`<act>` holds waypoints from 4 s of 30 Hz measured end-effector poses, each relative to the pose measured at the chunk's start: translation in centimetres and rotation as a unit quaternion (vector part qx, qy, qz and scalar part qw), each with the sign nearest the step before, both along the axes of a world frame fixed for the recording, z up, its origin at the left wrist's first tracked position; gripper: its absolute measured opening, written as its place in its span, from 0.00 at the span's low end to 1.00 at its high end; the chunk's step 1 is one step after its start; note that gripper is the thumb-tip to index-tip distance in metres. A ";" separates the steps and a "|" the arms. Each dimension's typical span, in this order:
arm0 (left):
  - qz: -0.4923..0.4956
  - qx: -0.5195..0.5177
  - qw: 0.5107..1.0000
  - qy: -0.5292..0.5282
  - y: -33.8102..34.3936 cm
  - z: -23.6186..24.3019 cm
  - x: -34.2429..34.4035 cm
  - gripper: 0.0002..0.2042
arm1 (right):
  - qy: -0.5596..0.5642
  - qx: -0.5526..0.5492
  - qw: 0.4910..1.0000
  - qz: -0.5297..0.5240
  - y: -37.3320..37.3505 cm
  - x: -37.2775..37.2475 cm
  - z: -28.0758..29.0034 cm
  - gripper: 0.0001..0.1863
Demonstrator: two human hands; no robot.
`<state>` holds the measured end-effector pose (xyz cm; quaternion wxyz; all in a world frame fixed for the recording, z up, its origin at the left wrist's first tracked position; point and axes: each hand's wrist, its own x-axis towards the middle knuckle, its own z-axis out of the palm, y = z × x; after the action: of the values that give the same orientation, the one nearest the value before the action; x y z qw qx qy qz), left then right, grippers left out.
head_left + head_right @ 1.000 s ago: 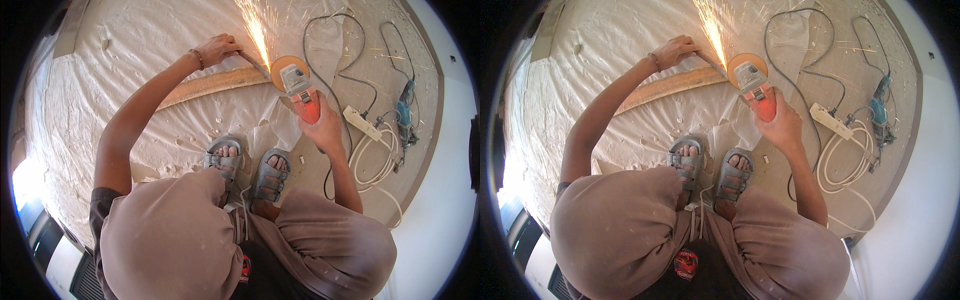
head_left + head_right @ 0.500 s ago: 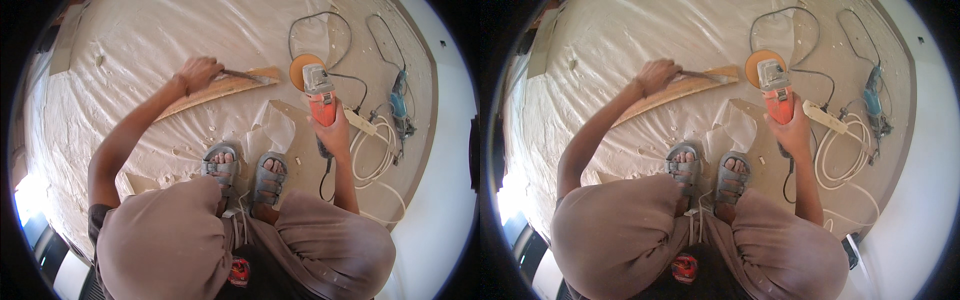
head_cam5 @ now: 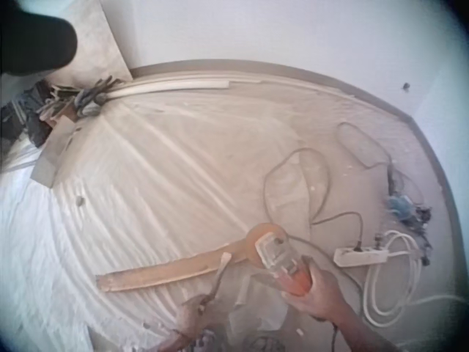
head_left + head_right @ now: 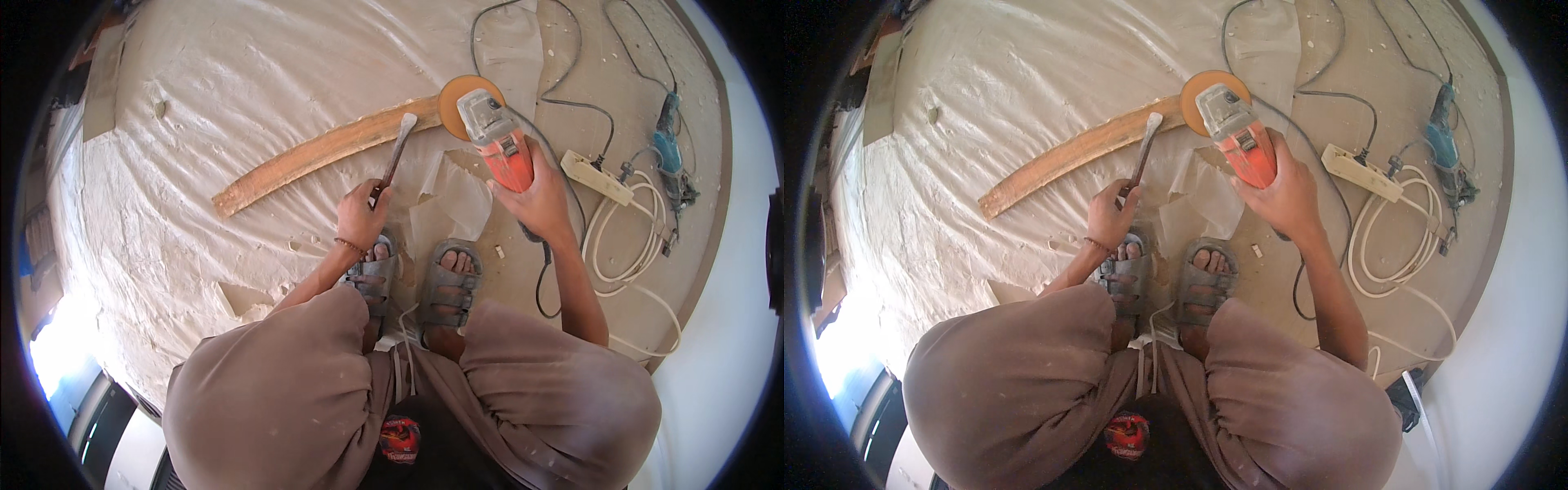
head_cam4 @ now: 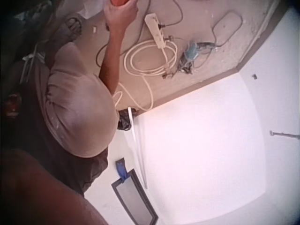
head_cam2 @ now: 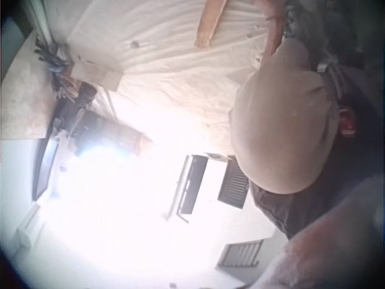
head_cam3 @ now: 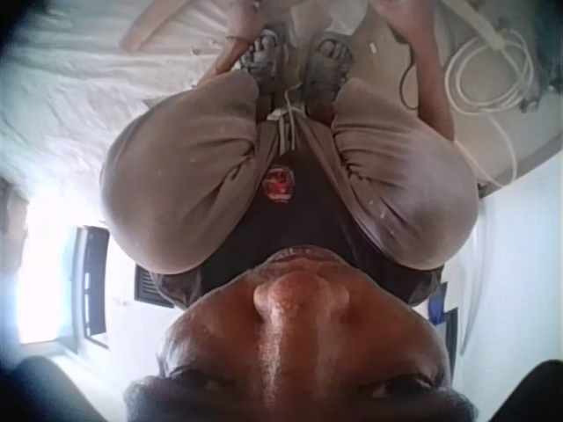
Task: The person sits on the floor and uses an angle grinder to smooth or shape the end of a wooden piece, while holding a metal tool against it.
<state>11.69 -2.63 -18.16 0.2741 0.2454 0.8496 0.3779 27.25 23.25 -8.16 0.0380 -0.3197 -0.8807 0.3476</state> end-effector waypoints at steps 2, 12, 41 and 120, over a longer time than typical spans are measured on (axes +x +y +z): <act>-0.005 -0.018 1.000 -0.015 0.2 0.1 -0.1 0.14 | -0.013 0.004 1.000 0.014 0.1 -0.8 -0.2 0.40; -0.031 -0.001 0.999 0.011 -0.2 -0.5 -0.5 0.16 | -0.088 0.022 0.993 0.079 1.1 -4.5 -0.6 0.43; -0.025 0.013 0.999 -0.038 -0.4 -0.3 -0.9 0.16 | -0.085 0.009 0.993 0.087 1.6 -5.1 -1.1 0.43; -0.007 0.002 1.000 -0.023 0.0 -0.3 -0.3 0.16 | -0.089 0.015 0.991 0.102 1.2 -6.0 -1.6 0.42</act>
<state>11.40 -2.61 -18.43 0.2957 0.2432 0.8404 0.3836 21.20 24.43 -9.74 -0.0711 -0.2574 -0.9135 0.3071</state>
